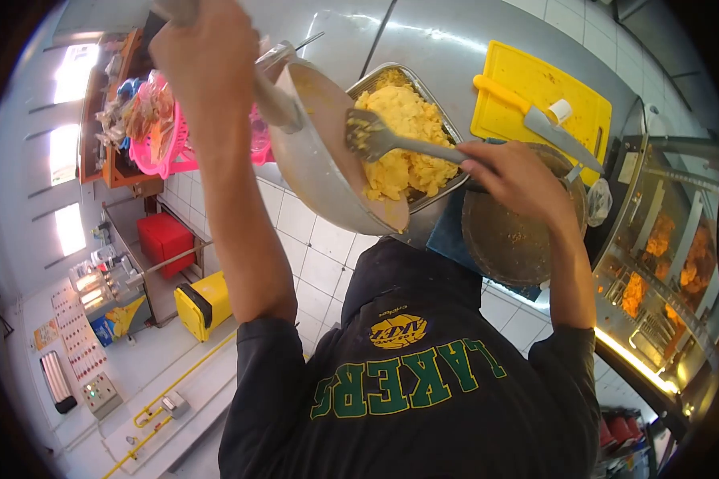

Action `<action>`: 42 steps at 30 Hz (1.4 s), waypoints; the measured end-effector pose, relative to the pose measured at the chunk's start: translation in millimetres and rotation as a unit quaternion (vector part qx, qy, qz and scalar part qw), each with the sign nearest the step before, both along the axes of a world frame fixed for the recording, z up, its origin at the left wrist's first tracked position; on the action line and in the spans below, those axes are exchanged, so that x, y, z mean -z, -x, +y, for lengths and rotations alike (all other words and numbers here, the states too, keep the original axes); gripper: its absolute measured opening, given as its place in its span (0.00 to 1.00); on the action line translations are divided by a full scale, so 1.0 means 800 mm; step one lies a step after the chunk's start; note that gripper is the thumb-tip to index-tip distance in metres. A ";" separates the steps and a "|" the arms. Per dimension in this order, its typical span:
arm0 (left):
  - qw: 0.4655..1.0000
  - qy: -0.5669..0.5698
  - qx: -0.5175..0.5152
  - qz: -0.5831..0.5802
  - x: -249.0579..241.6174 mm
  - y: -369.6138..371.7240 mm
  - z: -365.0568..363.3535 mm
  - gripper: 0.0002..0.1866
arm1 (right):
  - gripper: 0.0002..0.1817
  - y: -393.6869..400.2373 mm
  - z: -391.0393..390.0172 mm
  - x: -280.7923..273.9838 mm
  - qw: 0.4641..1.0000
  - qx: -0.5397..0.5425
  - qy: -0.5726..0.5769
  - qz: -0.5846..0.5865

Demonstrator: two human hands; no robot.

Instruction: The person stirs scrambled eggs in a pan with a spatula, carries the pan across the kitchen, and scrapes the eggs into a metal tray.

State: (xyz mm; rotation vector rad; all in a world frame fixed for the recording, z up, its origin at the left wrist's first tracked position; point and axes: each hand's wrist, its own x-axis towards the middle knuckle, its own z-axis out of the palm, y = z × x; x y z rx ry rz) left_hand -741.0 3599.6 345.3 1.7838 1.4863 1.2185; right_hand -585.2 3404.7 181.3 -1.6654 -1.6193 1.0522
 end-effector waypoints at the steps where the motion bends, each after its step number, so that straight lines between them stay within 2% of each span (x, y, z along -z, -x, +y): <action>1: 1.000 0.004 0.006 -0.014 0.000 0.004 0.000 0.26 | 0.11 0.010 -0.002 -0.012 1.000 -0.016 -0.003 -0.021; 2: 1.000 0.008 0.010 -0.028 0.000 0.009 -0.001 0.26 | 0.11 0.021 -0.003 -0.032 1.000 -0.009 0.000 -0.018; 4: 0.998 0.015 0.014 -0.055 -0.001 0.017 -0.003 0.25 | 0.10 0.037 -0.008 -0.070 0.984 -0.097 0.083 -0.126; 7: 0.996 0.019 0.000 -0.085 -0.003 0.020 -0.011 0.24 | 0.08 0.044 -0.021 -0.085 0.980 -0.134 0.038 -0.140; 10: 0.996 0.009 0.010 -0.086 -0.003 0.034 -0.013 0.25 | 0.08 0.061 -0.033 -0.060 0.981 -0.123 -0.008 -0.148; 13: 0.995 0.020 0.007 -0.101 -0.005 0.033 -0.019 0.27 | 0.09 0.069 -0.036 -0.024 0.968 -0.122 0.037 -0.216; 16: 0.995 0.019 0.000 -0.099 -0.006 0.033 -0.019 0.27 | 0.09 0.045 -0.028 0.010 0.973 -0.114 0.034 -0.196; 20: 0.995 0.016 -0.007 -0.094 -0.010 0.033 -0.022 0.27 | 0.10 0.021 -0.009 0.022 0.975 -0.061 0.112 -0.179; 22: 0.995 0.014 -0.006 -0.097 -0.013 0.036 -0.024 0.27 | 0.12 0.009 -0.009 0.043 0.978 -0.062 0.098 -0.173; 24: 0.995 0.012 -0.006 -0.100 -0.016 0.039 -0.026 0.26 | 0.13 0.002 -0.009 0.048 0.989 -0.079 0.083 -0.096; 25: 0.995 0.008 -0.002 -0.104 -0.016 0.041 -0.026 0.26 | 0.13 -0.003 -0.010 0.052 0.989 -0.079 0.081 -0.096; 27: 0.994 0.001 -0.001 -0.108 -0.016 0.046 -0.026 0.26 | 0.14 -0.011 -0.012 0.060 0.990 -0.082 0.111 0.006; 30: 0.994 -0.007 -0.007 -0.107 -0.018 0.052 -0.027 0.27 | 0.14 -0.019 -0.016 0.064 0.995 -0.083 0.053 0.035; 39: 0.992 0.003 -0.020 -0.124 -0.024 0.063 -0.023 0.27 | 0.14 -0.012 -0.016 0.092 0.997 -0.003 0.055 -0.046; 42: 0.993 0.004 -0.015 -0.115 -0.025 0.067 -0.019 0.26 | 0.13 -0.005 -0.013 0.050 0.992 -0.014 0.057 -0.114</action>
